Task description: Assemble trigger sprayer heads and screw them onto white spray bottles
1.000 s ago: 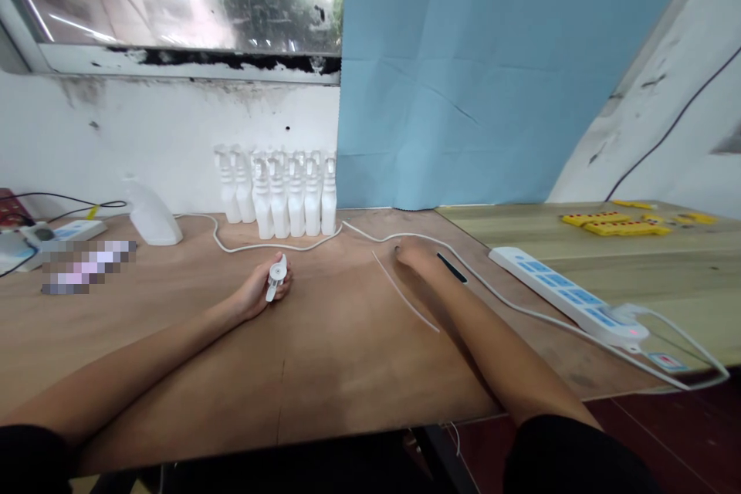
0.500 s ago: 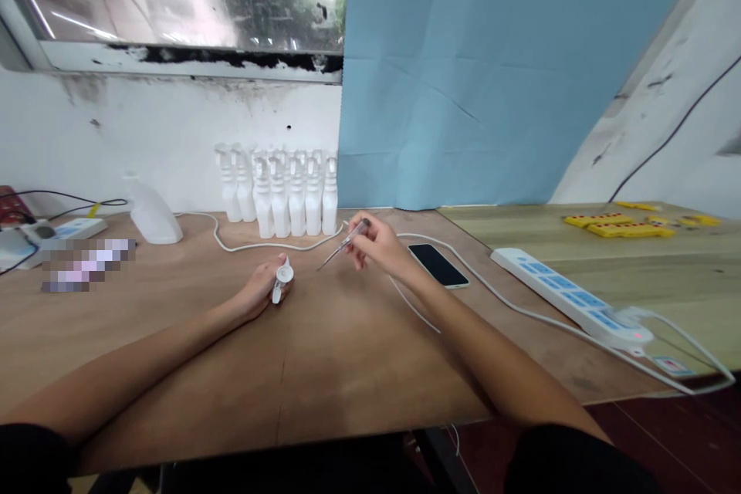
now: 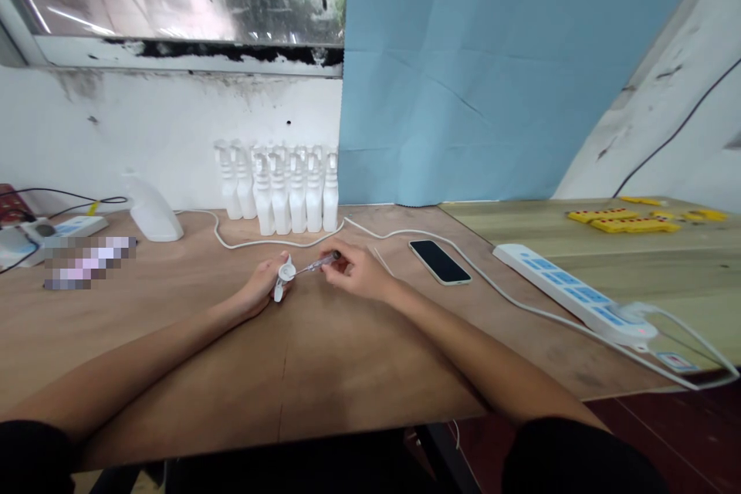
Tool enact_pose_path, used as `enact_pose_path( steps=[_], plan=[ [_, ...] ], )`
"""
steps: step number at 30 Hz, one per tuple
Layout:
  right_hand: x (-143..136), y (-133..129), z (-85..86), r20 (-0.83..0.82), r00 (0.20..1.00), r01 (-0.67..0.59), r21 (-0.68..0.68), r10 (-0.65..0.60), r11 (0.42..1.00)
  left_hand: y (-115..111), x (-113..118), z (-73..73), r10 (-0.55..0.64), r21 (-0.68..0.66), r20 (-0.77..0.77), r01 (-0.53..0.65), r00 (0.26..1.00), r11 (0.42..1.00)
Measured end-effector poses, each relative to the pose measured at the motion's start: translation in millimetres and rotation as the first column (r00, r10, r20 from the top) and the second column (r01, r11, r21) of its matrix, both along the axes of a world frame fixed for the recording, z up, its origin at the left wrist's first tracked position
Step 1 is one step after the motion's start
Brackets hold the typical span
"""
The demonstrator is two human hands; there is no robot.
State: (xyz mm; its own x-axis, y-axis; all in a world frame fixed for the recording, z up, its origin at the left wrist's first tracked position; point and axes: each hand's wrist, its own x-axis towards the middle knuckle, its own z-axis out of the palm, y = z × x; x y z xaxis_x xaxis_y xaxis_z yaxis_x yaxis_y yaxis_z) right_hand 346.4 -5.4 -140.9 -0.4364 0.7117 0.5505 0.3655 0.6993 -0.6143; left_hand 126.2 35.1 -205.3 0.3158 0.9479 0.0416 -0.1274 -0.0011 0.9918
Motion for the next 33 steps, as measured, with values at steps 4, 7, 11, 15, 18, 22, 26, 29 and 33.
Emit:
enact_pose_path(
  steps=[4, 7, 11, 15, 18, 22, 26, 29, 33],
  plan=[
    [0.1, -2.1, 1.2, 0.082, 0.997, -0.001, 0.163, -0.012, 0.987, -1.1, -0.1, 0.9, 0.002, 0.004, -0.02, -0.001, 1.0, 1.0],
    [0.2, -2.1, 1.2, 0.109, 0.994, -0.025, 0.236, -0.001, 0.971, -1.3, -0.4, 1.2, -0.016, 0.014, -0.027, 0.017, 1.0, 1.0],
    [1.7, -2.4, 2.5, 0.185, 0.983, -0.041, 0.26, -0.008, 0.965, -1.6, -0.4, 1.6, -0.03, 0.025, -0.037, 0.031, 0.999, 0.999],
    [2.1, -3.4, 1.9, 0.322, 0.947, -0.123, 0.315, 0.016, 0.941, -3.3, 0.9, 2.2, -0.024, 0.042, -0.057, 0.027, 0.998, 0.999],
    [-2.7, -5.1, -2.7, 0.316, 0.948, -0.132, 0.307, 0.03, 0.943, -5.0, 2.4, 2.3, -0.015, 0.059, -0.074, 0.019, 0.997, 0.998],
    [-14.8, -7.4, -12.1, 0.085, 0.996, -0.007, 0.098, -0.002, 0.995, -5.2, 2.9, 1.1, 0.017, 0.064, -0.075, -0.012, 0.997, 0.998],
    [-23.2, -5.0, -22.3, -0.251, 0.967, -0.029, -0.299, -0.049, 0.954, -3.2, 1.8, -1.3, 0.076, 0.051, -0.051, -0.073, 0.996, 0.996],
    [-23.5, -0.1, -33.1, -0.397, 0.915, -0.107, -0.408, -0.071, 0.907, -1.4, 0.4, -2.8, 0.123, 0.047, -0.026, -0.121, 0.992, 0.992],
    [-21.7, 4.6, -50.6, -0.442, 0.896, -0.235, -0.378, 0.048, 0.896, -2.2, -0.6, -3.3, 0.164, 0.058, -0.012, -0.163, 0.986, 0.985]
  ],
)
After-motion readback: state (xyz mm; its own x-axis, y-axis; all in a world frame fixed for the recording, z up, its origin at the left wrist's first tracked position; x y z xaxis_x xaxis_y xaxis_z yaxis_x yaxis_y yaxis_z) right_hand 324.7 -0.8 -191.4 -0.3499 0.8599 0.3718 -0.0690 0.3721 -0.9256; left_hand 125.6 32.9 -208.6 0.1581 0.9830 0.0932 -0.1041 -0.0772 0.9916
